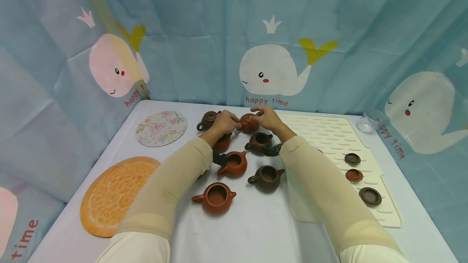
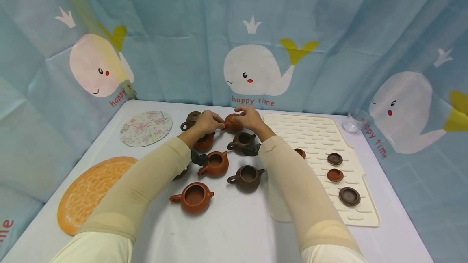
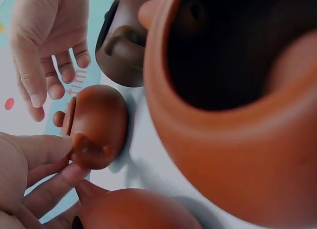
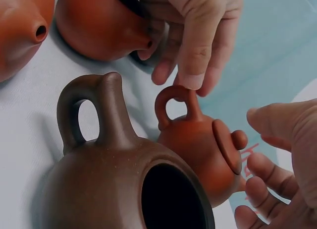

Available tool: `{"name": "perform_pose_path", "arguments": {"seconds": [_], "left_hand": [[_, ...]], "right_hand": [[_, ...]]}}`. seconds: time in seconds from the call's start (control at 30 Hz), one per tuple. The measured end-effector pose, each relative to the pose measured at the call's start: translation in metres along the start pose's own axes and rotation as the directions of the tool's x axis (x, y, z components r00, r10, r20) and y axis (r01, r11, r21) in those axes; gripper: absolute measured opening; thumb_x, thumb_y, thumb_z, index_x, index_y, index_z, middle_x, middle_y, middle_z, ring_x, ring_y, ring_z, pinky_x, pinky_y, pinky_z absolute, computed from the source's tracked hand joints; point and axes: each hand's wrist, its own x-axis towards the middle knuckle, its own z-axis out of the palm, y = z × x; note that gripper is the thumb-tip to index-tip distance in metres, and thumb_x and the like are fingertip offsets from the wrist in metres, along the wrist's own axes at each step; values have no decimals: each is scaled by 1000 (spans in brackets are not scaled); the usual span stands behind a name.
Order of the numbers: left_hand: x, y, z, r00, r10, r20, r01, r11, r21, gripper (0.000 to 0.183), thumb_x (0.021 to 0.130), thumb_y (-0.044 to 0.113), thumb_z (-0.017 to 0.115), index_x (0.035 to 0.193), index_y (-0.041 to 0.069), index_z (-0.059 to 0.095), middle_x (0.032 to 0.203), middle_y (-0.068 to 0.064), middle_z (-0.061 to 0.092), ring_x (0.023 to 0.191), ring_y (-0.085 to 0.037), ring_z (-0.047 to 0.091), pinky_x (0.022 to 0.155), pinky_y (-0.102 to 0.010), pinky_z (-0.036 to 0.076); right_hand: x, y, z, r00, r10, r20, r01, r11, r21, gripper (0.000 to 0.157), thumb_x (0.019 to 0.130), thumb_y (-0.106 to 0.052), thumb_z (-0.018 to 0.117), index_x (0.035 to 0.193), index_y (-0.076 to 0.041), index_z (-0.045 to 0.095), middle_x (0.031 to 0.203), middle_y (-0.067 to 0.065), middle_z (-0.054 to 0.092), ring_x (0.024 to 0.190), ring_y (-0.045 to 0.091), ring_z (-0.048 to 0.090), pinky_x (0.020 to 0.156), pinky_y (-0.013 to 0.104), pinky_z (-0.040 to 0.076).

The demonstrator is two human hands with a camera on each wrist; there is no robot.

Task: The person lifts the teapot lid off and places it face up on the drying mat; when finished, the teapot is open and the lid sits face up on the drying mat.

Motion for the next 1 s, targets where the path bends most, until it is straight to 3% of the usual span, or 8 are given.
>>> {"name": "perform_pose_path", "arguments": {"seconds": [0.2,0.53,0.77,1.0], "left_hand": [[2,-1,3,1000,22,-10,-21,999,33,11,85,19,75,94,13,78,92,0,70,93,-19,58,82,-34,46],[5,-4,4,998,48,-38,-45,996,77,10,84,21,75,91,16,79,94,1,71,87,-19,59,74,-32,46],[3,-2,4,998,43,-43,-40,997,63,9,84,19,76,91,15,79,95,0,71,87,-19,59,75,-33,47],[2,-3,3,998,39,-46,-36,997,65,10,84,20,75,92,15,79,94,1,71,90,-18,59,78,-33,46]], "right_hand": [[3,4,3,1000,24,-18,-24,1000,-9,38,92,-20,68,128,-9,61,117,18,58,106,31,55,90,45,45],[8,3,12,997,2,-74,-11,992,-122,31,90,-18,69,118,-5,68,118,16,64,111,32,57,88,43,48],[10,2,17,990,-62,-124,25,960,-279,21,91,-19,68,107,-7,72,102,12,68,94,26,61,77,38,49],[8,-1,19,977,-148,-151,93,943,-321,18,96,-17,62,103,0,67,92,12,64,84,25,58,72,37,48]]}}
